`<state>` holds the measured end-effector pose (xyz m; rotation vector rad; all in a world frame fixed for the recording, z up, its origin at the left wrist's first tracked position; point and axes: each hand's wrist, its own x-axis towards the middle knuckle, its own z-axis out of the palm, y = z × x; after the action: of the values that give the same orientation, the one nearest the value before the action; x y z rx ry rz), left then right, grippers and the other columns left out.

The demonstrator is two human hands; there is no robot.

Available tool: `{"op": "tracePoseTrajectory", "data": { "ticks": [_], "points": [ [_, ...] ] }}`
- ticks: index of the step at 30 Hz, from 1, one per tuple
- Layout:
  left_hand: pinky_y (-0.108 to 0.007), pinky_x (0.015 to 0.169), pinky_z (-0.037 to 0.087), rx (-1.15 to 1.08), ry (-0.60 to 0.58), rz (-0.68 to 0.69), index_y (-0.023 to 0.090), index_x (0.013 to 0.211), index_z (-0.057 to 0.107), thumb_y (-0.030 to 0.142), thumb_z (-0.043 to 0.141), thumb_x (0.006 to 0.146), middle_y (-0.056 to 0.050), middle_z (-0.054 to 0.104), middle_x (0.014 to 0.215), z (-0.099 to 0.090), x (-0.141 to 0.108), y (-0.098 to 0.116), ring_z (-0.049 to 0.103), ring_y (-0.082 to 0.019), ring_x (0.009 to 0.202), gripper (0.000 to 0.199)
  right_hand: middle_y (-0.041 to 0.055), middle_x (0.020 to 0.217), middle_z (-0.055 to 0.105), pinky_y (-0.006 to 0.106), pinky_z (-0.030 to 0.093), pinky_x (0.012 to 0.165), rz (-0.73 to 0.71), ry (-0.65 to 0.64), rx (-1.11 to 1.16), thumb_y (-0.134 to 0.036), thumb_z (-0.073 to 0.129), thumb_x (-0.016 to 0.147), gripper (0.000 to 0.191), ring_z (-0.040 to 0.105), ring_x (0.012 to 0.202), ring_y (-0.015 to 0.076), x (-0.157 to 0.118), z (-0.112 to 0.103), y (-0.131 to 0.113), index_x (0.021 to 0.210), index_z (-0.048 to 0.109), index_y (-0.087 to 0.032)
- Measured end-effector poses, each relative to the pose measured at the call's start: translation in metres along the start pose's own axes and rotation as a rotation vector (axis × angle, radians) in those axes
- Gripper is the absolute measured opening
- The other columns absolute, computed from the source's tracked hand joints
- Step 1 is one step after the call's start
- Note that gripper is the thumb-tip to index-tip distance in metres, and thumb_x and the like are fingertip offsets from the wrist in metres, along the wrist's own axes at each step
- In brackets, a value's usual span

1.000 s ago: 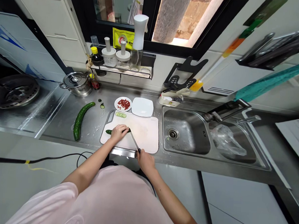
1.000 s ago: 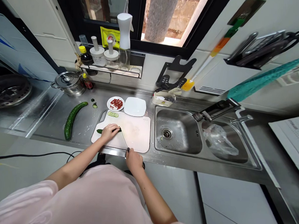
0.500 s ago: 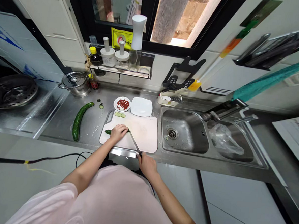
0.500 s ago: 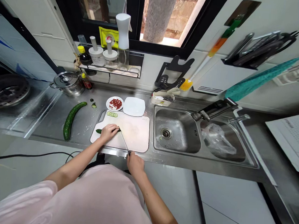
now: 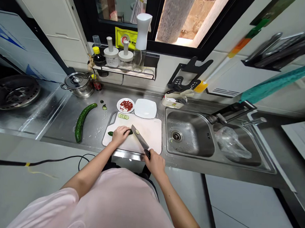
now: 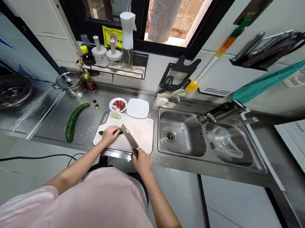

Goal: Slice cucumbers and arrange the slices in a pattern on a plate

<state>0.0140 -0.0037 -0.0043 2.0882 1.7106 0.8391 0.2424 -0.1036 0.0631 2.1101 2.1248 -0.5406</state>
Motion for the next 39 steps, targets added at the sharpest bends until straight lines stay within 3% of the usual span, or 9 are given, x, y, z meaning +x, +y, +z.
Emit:
{"op": "tracePoseTrajectory", "data": {
  "ticks": [4,7,13,19,26,29,33,36,39],
  "points": [
    [-0.033,0.09,0.044,-0.069,0.137,-0.1,0.021,0.103,0.065,0.035,0.044,0.09,-0.006,0.065,0.103,-0.006,0.004,0.0,0.058,-0.019,0.099,0.027,0.0029,0.09,0.063,0.026,0.028,0.061,0.003,0.035,-0.042,-0.034,0.049,0.086,0.015,0.061,0.077,0.0163,0.005,-0.003,-0.002,0.092,0.051,-0.02],
    [-0.032,0.09,0.045,-0.119,0.153,-0.115,0.021,0.108,0.062,0.036,0.045,0.09,-0.006,0.064,0.105,-0.012,0.011,0.006,0.057,-0.018,0.099,0.029,0.0031,0.089,0.062,0.026,0.028,0.062,-0.008,0.083,-0.09,-0.034,0.053,0.086,0.015,0.059,0.079,0.0165,0.008,-0.005,-0.002,0.091,0.052,-0.02],
    [-0.035,0.099,0.039,-0.09,0.029,0.031,0.025,0.113,0.062,0.04,0.055,0.084,-0.006,0.056,0.12,-0.024,0.025,0.026,0.048,-0.02,0.114,0.034,0.004,0.086,0.06,0.027,0.028,0.065,-0.081,0.165,-0.16,-0.035,0.056,0.086,0.017,0.056,0.078,0.0171,0.01,-0.005,0.004,0.09,0.053,-0.019],
    [-0.041,0.102,0.035,-0.042,-0.166,0.153,0.027,0.1,0.068,0.037,0.056,0.083,-0.005,0.056,0.119,-0.026,0.035,0.032,0.044,-0.023,0.117,0.023,0.0035,0.087,0.058,0.028,0.027,0.068,-0.155,0.237,-0.181,-0.034,0.06,0.083,0.017,0.052,0.079,0.0179,0.01,-0.003,0.012,0.09,0.053,-0.02],
    [-0.035,0.096,0.039,-0.115,-0.154,0.135,0.024,0.088,0.068,0.031,0.06,0.08,-0.003,0.06,0.106,-0.023,0.036,0.037,0.05,-0.02,0.107,0.014,0.0028,0.087,0.057,0.028,0.027,0.068,-0.137,0.235,-0.175,-0.035,0.061,0.083,0.017,0.051,0.08,0.0175,0.011,-0.001,0.014,0.09,0.053,-0.021],
    [-0.033,0.089,0.043,-0.148,-0.12,0.039,0.022,0.083,0.066,0.031,0.059,0.079,-0.002,0.064,0.093,-0.019,0.035,0.034,0.055,-0.018,0.095,0.012,0.0027,0.087,0.057,0.028,0.027,0.068,-0.117,0.219,-0.163,-0.034,0.059,0.084,0.016,0.052,0.079,0.0171,0.011,0.001,0.015,0.091,0.053,-0.021],
    [-0.028,0.072,0.047,-0.235,-0.04,-0.28,0.021,0.085,0.065,0.033,0.059,0.078,-0.001,0.066,0.078,-0.008,0.04,0.016,0.059,-0.015,0.073,0.015,0.0034,0.087,0.058,0.028,0.028,0.067,-0.067,0.189,-0.147,-0.034,0.055,0.086,0.015,0.054,0.079,0.017,0.013,0.001,0.019,0.091,0.054,-0.02],
    [-0.027,0.069,0.047,-0.255,0.019,-0.457,0.02,0.082,0.065,0.032,0.062,0.073,-0.001,0.067,0.075,-0.001,0.05,-0.002,0.061,-0.015,0.07,0.015,0.0042,0.089,0.059,0.028,0.029,0.067,-0.035,0.167,-0.13,-0.034,0.054,0.087,0.015,0.054,0.081,0.0171,0.015,0.002,0.023,0.092,0.054,-0.02],
    [-0.027,0.068,0.046,-0.214,0.029,-0.526,0.02,0.08,0.066,0.028,0.064,0.07,-0.001,0.067,0.073,0.005,0.063,-0.015,0.061,-0.015,0.07,0.012,0.0046,0.09,0.06,0.027,0.029,0.067,-0.014,0.145,-0.118,-0.034,0.055,0.086,0.015,0.055,0.081,0.0169,0.016,0.003,0.025,0.093,0.054,-0.02]
  ]
}}
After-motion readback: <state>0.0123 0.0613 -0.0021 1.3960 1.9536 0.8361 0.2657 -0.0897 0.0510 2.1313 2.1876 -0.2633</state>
